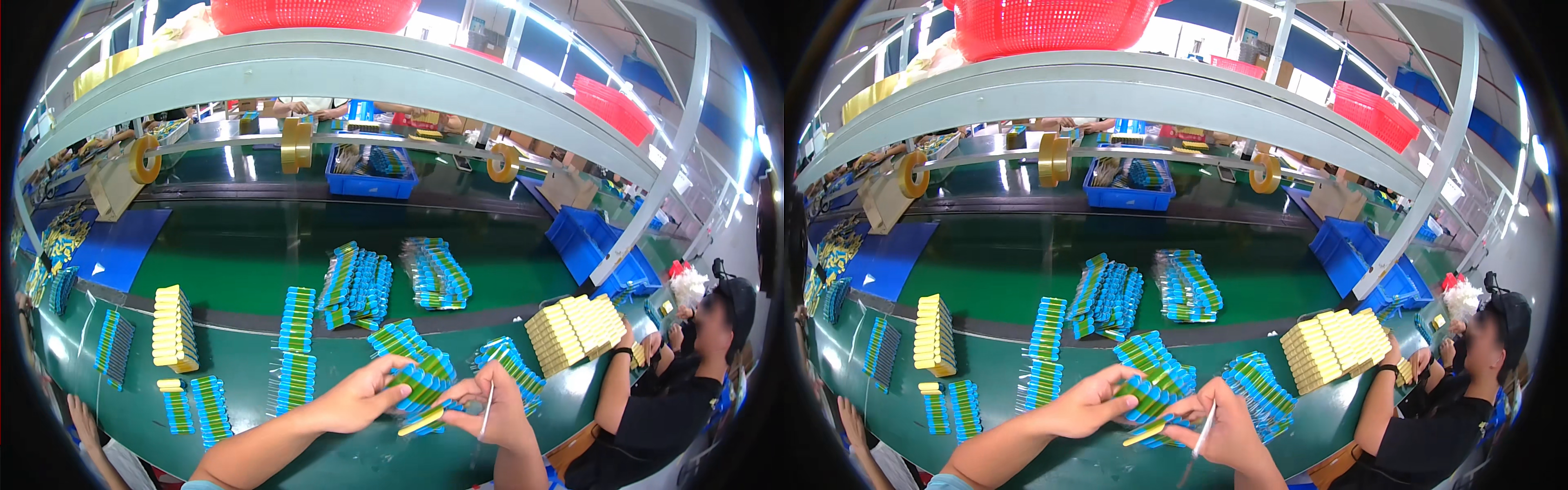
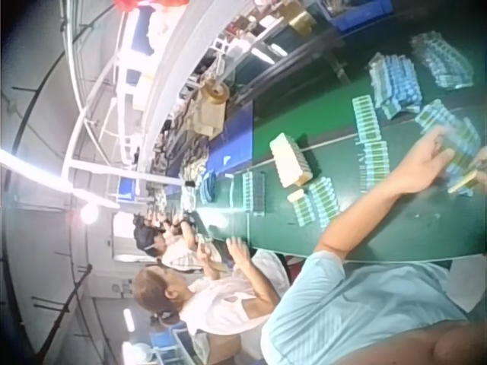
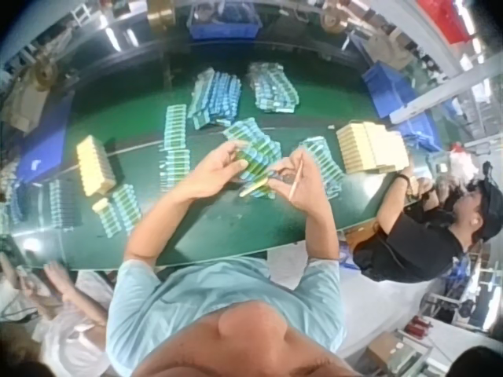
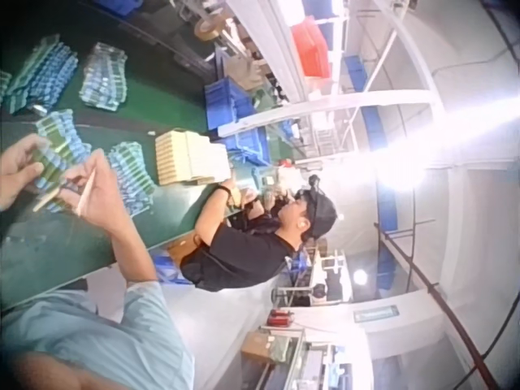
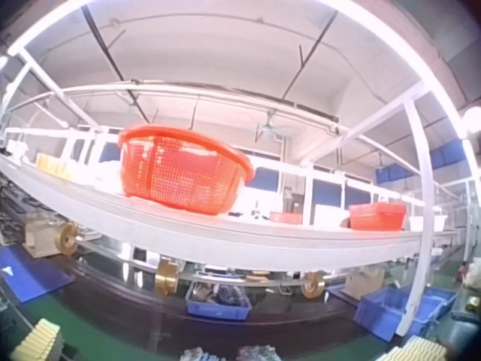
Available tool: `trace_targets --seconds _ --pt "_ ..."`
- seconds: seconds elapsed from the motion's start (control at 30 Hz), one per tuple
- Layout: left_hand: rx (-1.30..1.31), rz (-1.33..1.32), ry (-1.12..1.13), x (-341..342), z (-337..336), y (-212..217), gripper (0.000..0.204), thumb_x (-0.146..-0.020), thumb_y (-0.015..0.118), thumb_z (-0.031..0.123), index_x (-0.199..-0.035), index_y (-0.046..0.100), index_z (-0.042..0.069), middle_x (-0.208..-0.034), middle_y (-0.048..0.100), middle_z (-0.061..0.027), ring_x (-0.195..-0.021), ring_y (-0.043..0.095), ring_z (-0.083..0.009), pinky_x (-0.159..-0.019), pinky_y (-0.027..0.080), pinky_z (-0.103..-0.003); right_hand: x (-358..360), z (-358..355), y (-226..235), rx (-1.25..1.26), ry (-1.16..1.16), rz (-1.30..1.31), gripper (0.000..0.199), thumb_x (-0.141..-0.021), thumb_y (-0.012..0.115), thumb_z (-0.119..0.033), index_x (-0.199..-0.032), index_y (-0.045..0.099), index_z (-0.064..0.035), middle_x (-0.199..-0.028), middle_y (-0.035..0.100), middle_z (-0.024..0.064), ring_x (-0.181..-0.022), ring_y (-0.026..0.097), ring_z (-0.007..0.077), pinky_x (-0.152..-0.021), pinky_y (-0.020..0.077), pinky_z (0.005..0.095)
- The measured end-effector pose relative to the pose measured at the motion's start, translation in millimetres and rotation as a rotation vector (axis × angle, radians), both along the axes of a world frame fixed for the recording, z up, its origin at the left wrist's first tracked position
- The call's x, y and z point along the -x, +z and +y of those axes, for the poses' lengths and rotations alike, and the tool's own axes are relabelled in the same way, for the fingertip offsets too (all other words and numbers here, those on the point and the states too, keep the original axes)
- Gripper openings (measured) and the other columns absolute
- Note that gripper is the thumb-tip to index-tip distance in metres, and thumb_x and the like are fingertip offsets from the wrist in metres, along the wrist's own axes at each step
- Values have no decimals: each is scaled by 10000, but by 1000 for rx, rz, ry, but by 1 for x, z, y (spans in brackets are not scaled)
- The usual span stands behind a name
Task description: The person aligns strips of plastic-wrapped sticks on the table, cuts through the film using a small blade to separate them, and folds and stacks the finished bundles.
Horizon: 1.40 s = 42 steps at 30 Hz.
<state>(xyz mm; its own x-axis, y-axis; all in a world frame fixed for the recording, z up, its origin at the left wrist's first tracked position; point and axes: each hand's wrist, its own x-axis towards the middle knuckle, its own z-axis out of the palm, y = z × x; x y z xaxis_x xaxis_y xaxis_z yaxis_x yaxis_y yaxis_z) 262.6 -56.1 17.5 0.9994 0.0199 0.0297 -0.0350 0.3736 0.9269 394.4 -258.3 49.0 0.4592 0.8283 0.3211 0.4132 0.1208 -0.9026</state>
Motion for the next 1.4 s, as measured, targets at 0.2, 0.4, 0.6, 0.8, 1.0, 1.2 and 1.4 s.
trace_targets --seconds 0.2,0.4,0.6,0.8,1.0,1.2,1.4 --pt "26 229 -105 4 5 4 380 -1098 434 223 -1429 473 40 -1264 617 -55 -1128 601 -119 -981 541 -344 4 12 9 99 -114 42 559 -804 797 53 -987 290 -95 -1013 687 179 -956 680 166 -779 548 279" --pt "153 282 -126 8 6 7 383 -1098 431 266 -1404 495 47 -1276 608 -48 -1169 606 -163 -1020 526 -379 3 19 8 188 27 -159 384 -881 659 33 -1031 313 -36 -1048 607 195 -847 621 233 -719 501 357" --pt "246 309 -129 2 -1 -8 379 -1097 414 240 -1413 460 36 -1325 575 -86 -1236 579 -208 -1081 483 -459 21 30 7 161 -104 -529 363 -874 687 -50 -1022 358 -9 -1080 629 187 -605 608 390 -553 495 470" --pt "284 289 -102 6 -1 3 406 -1087 414 259 -1410 446 17 -1339 539 -93 -1237 566 -194 -1099 466 -459 13 40 -3 -132 -151 -572 418 -792 810 -58 -864 398 -43 -1162 689 168 -868 662 323 -707 511 416" --pt "353 249 -62 5 -1 -10 402 -1057 411 220 -1408 448 28 -1302 542 -90 -1215 573 -186 -1097 455 -432 26 53 -2 -166 -110 -706 471 -764 827 -28 -761 358 -65 -1241 692 158 -1065 651 326 -844 498 420" --pt "356 162 5 11 -13 18 435 -1070 371 204 -1467 430 39 -1395 520 -70 -1152 544 -119 -948 482 -369 21 55 -9 -326 -248 -551 468 -789 813 -13 -903 363 -78 -1224 677 188 -1088 633 364 -920 487 460" --pt "272 239 40 10 -8 -6 483 -1092 393 356 -1440 460 28 -1321 547 -60 -1226 535 -167 -995 475 -392 25 53 -1 -164 -163 -627 500 -743 818 33 -941 371 -75 -1123 673 170 -993 627 368 -846 498 457"
